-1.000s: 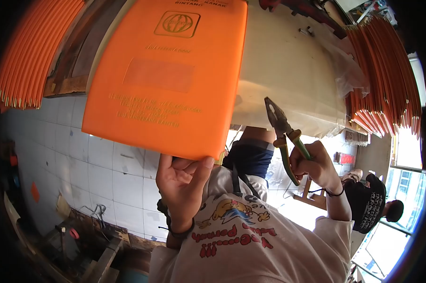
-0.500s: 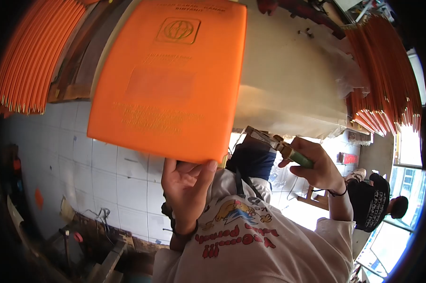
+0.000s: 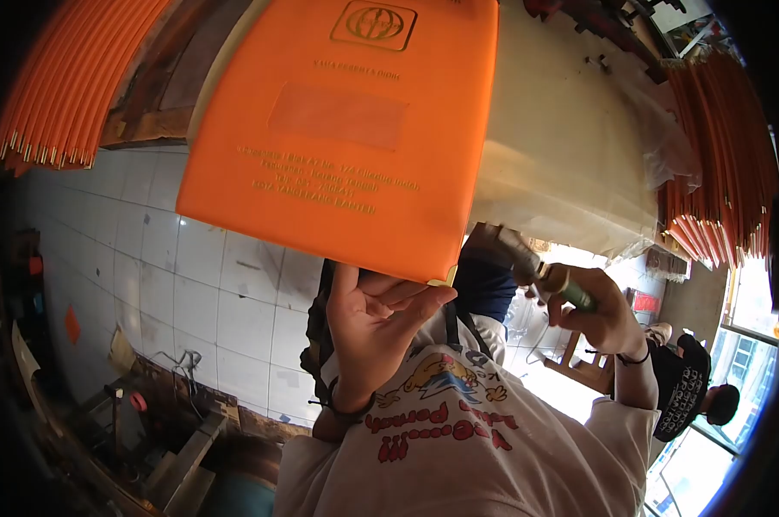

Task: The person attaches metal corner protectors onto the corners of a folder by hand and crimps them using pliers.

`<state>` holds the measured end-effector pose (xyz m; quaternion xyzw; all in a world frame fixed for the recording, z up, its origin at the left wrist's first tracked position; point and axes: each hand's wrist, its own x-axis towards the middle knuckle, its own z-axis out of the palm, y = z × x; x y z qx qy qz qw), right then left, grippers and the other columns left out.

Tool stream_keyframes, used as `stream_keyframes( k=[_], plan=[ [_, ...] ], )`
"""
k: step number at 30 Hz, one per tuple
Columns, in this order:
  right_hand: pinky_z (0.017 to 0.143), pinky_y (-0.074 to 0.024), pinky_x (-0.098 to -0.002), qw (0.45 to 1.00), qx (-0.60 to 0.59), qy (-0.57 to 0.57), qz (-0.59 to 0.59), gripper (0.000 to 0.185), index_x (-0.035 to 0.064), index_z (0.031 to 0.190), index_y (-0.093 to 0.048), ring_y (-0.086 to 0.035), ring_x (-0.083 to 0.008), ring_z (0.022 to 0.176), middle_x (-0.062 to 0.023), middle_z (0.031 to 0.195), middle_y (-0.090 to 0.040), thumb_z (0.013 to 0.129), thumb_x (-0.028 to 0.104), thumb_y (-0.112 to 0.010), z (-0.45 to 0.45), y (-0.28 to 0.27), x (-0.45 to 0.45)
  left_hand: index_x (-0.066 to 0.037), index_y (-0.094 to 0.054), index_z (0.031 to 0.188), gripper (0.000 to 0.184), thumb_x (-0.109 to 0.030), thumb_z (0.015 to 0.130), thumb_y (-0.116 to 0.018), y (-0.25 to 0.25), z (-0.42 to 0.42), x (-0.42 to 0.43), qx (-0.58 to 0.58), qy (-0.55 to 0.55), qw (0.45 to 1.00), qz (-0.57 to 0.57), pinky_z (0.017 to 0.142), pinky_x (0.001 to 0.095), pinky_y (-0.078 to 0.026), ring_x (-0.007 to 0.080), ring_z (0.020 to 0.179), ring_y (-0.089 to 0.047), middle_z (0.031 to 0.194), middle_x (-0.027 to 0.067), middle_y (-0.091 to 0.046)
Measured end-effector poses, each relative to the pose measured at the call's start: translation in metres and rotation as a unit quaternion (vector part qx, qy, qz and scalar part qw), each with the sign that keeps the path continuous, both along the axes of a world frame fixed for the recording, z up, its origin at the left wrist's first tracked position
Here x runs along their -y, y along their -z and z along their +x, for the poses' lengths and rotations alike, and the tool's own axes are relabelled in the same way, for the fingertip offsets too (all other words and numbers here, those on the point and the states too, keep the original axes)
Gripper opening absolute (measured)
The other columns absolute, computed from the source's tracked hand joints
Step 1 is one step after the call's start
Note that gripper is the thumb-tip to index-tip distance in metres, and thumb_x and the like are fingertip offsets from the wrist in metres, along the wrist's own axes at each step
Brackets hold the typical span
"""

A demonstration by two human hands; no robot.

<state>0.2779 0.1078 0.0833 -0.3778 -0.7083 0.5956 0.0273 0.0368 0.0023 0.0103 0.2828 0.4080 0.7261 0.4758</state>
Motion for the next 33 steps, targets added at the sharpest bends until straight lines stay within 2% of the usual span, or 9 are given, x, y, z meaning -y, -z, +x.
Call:
stream_keyframes(
  k=[2,5,15,18,22,25,27,30,33],
  plan=[
    [0.07,-0.0494,-0.0289,0.999,0.007,-0.05,0.007,0.057,-0.0017,0.125,-0.056,-0.06,-0.0157,0.074,-0.0081,0.079,-0.064,0.069,-0.005,-0.05,-0.001,0.001,0.001,0.008,-0.034,0.132,0.059,0.015,0.082,-0.064,0.002,0.0,0.0,-0.018,0.002,1.0,-0.001,0.085,0.0361,-0.059,0.0278,0.104,-0.066,0.107,0.0214,-0.067],
    [0.067,-0.0493,-0.0286,0.994,0.091,-0.041,-0.043,0.052,-0.0016,0.125,-0.056,-0.059,-0.0152,0.071,-0.0064,0.078,-0.063,0.073,-0.003,-0.051,-0.006,-0.008,0.005,0.008,-0.034,0.131,0.058,0.015,0.083,-0.064,0.004,0.0,0.0,-0.03,0.001,1.0,-0.003,0.084,0.0365,-0.06,0.0292,0.104,-0.066,0.107,0.0227,-0.067],
    [0.062,-0.0494,-0.0302,0.992,0.098,-0.074,-0.027,0.045,-0.0027,0.121,-0.057,-0.061,-0.0185,0.068,-0.009,0.078,-0.063,0.076,-0.004,-0.054,-0.01,-0.018,0.002,0.009,-0.034,0.129,0.055,0.012,0.083,-0.065,0.007,0.0,-0.002,-0.035,-0.003,0.999,0.008,0.085,0.0366,-0.06,0.0292,0.103,-0.066,0.106,0.0236,-0.067],
    [0.063,-0.0504,-0.0308,0.992,0.091,-0.085,0.009,0.044,-0.003,0.118,-0.057,-0.061,-0.0198,0.068,-0.0096,0.078,-0.064,0.075,-0.005,-0.055,-0.009,-0.016,0.002,0.007,-0.031,0.136,0.073,0.012,0.076,-0.073,0.006,0.002,-0.001,0.009,-0.012,1.0,-0.021,0.084,0.0364,-0.059,0.0284,0.099,-0.068,0.106,0.0238,-0.067],
    [0.064,-0.0501,-0.0305,0.982,0.038,-0.147,0.11,0.039,-0.0025,0.111,-0.059,-0.061,-0.0195,0.069,-0.0112,0.084,-0.064,0.073,-0.007,-0.054,-0.003,-0.007,-0.002,0.007,-0.031,0.136,0.074,0.013,0.076,-0.073,0.008,-0.001,0.0,-0.011,0.004,1.0,-0.018,0.085,0.0362,-0.059,0.0276,0.1,-0.068,0.106,0.0234,-0.068],
    [0.063,-0.048,-0.0288,0.988,0.051,-0.129,0.064,0.038,-0.0042,0.109,-0.059,-0.06,-0.0153,0.071,-0.0098,0.085,-0.064,0.072,-0.011,-0.054,-0.004,-0.011,-0.005,0.007,-0.031,0.136,0.074,0.014,0.075,-0.073,0.006,-0.002,0.0,-0.008,0.011,0.999,-0.031,0.086,0.036,-0.058,0.0273,0.101,-0.067,0.106,0.0231,-0.068],
    [0.066,-0.0496,-0.0295,0.992,0.081,-0.09,-0.035,0.038,-0.0041,0.108,-0.06,-0.062,-0.016,0.075,-0.0104,0.087,-0.064,0.071,-0.011,-0.053,-0.012,-0.021,-0.011,0.006,-0.031,0.137,0.074,0.015,0.075,-0.072,0.006,-0.002,0.0,-0.022,0.013,0.999,-0.024,0.087,0.0358,-0.058,0.0272,0.101,-0.067,0.106,0.023,-0.067],
    [0.069,-0.0515,-0.03,0.986,0.032,-0.167,-0.005,0.037,-0.0047,0.109,-0.059,-0.064,-0.0164,0.079,-0.0095,0.087,-0.065,0.073,-0.01,-0.055,-0.009,-0.015,-0.021,0.006,-0.031,0.136,0.075,0.016,0.075,-0.072,0.006,-0.002,0.001,-0.034,0.011,0.999,-0.018,0.087,0.0359,-0.058,0.0273,0.102,-0.067,0.107,0.023,-0.067],
    [0.071,-0.0518,-0.0304,0.969,0.139,-0.203,0.031,0.037,-0.0042,0.112,-0.058,-0.064,-0.0167,0.08,-0.0088,0.086,-0.066,0.075,-0.008,-0.057,-0.016,-0.022,-0.026,0.007,-0.036,0.13,0.059,0.013,0.08,-0.068,0.002,0.0,-0.001,-0.008,0.002,1.0,-0.021,0.086,0.0343,-0.058,0.0247,0.098,-0.068,0.102,0.0193,-0.069]
  ],
)
